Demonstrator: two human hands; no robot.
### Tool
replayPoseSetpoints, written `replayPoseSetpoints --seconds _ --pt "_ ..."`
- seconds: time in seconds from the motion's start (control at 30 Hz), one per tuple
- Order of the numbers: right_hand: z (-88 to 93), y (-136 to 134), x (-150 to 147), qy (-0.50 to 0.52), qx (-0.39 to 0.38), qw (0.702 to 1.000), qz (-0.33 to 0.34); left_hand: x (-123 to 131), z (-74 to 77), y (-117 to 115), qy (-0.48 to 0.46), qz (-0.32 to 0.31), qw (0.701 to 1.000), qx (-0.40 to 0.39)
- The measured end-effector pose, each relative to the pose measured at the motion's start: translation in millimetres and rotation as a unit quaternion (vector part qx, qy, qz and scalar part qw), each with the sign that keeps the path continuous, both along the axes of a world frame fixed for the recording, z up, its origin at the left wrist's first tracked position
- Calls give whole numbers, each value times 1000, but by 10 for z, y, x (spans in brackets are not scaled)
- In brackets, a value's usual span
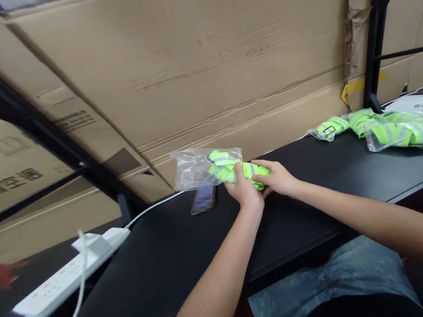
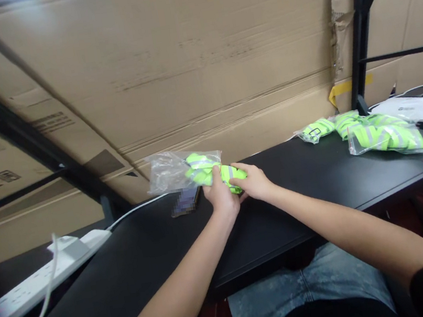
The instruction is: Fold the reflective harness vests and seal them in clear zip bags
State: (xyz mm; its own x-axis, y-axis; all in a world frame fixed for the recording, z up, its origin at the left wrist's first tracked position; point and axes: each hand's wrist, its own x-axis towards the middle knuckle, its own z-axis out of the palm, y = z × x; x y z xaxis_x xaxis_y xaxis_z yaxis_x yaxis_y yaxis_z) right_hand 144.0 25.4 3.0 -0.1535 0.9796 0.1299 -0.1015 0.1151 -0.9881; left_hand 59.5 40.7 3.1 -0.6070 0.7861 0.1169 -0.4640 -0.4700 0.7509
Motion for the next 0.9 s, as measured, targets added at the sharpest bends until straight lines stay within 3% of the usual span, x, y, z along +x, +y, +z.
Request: replayPoseSetpoints --seconds 0.17,0.37,0.47,0.67,0.9 --pt "-13 37 76 -95 95 986 -98 36 33 -39 31 -63 997 -34" --pt "29 78 180 -96 163 969 -159 23 38 -22 25 -227 973 -27" --pt "56 109 238 -110 180 959 -191 1 25 22 37 -250 967 -18" --pt "160 66 315 -147 233 935 -225 -52 -22 55 94 -238 965 -53" --pt "120 61 270 -95 239 944 -207 49 -41 -56 135 -317 938 -40"
